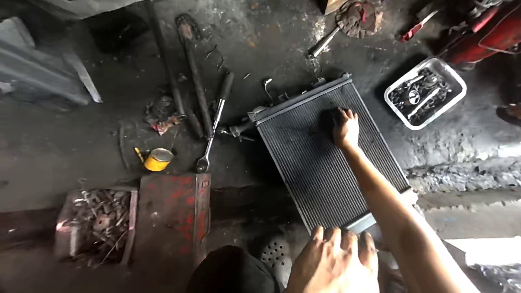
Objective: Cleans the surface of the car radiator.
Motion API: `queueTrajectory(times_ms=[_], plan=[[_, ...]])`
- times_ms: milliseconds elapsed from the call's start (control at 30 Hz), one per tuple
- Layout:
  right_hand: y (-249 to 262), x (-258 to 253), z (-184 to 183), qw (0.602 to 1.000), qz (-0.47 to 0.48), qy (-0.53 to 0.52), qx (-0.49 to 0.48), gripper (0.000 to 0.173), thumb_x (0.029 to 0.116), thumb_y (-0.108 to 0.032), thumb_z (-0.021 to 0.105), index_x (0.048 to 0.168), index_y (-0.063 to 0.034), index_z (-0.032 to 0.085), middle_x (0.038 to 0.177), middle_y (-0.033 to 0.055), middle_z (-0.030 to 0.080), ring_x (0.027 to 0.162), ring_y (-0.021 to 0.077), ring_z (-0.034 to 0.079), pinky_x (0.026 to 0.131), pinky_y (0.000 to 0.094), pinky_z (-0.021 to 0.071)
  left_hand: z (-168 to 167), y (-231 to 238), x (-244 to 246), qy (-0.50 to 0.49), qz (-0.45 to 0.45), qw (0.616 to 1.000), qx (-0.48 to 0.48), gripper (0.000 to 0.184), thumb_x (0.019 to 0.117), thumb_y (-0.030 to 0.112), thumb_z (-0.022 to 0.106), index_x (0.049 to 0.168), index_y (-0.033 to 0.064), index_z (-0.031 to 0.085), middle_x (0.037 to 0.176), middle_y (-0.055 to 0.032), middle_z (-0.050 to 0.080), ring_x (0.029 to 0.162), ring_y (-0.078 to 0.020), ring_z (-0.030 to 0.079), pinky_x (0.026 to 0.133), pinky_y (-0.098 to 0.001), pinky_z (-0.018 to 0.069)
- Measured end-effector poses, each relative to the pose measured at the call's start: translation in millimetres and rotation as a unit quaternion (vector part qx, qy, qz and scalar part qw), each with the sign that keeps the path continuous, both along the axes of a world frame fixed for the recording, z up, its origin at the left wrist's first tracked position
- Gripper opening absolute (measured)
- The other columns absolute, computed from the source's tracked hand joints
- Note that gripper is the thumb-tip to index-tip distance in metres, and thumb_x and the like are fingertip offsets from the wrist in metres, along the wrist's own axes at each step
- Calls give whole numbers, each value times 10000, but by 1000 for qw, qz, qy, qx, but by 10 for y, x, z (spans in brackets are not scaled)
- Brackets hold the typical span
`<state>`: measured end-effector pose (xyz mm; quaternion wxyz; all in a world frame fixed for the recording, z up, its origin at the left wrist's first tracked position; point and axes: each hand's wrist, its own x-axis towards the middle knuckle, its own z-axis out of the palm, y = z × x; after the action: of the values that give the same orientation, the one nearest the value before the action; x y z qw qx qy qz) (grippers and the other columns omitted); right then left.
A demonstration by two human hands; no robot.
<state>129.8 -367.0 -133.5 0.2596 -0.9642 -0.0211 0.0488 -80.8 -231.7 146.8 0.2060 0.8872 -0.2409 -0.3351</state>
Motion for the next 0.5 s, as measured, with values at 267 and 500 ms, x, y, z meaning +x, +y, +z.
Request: queueTrajectory(times_ms=[267,500], plan=[[-340,-1062,20,923,382,-20,41,251,962,-143,632,1176,-160,763,1206,193,690,1125,434,640,926,593,540,9,165,-30,-33,19,999,-12,480,1018,343,576,1404,61,614,1204,-197,711,1087,-377,691,889,-488,551],[480,31,68,997,17,10,-68,384,920,-101,618,1295,-140,692,1411,226,567,1360,529,420,996,712,389,73,103,-162,-64,22,998,-16,469,1006,353,580,1383,80,642,1144,-165,732,1026,-344,704,849,-453,547]])
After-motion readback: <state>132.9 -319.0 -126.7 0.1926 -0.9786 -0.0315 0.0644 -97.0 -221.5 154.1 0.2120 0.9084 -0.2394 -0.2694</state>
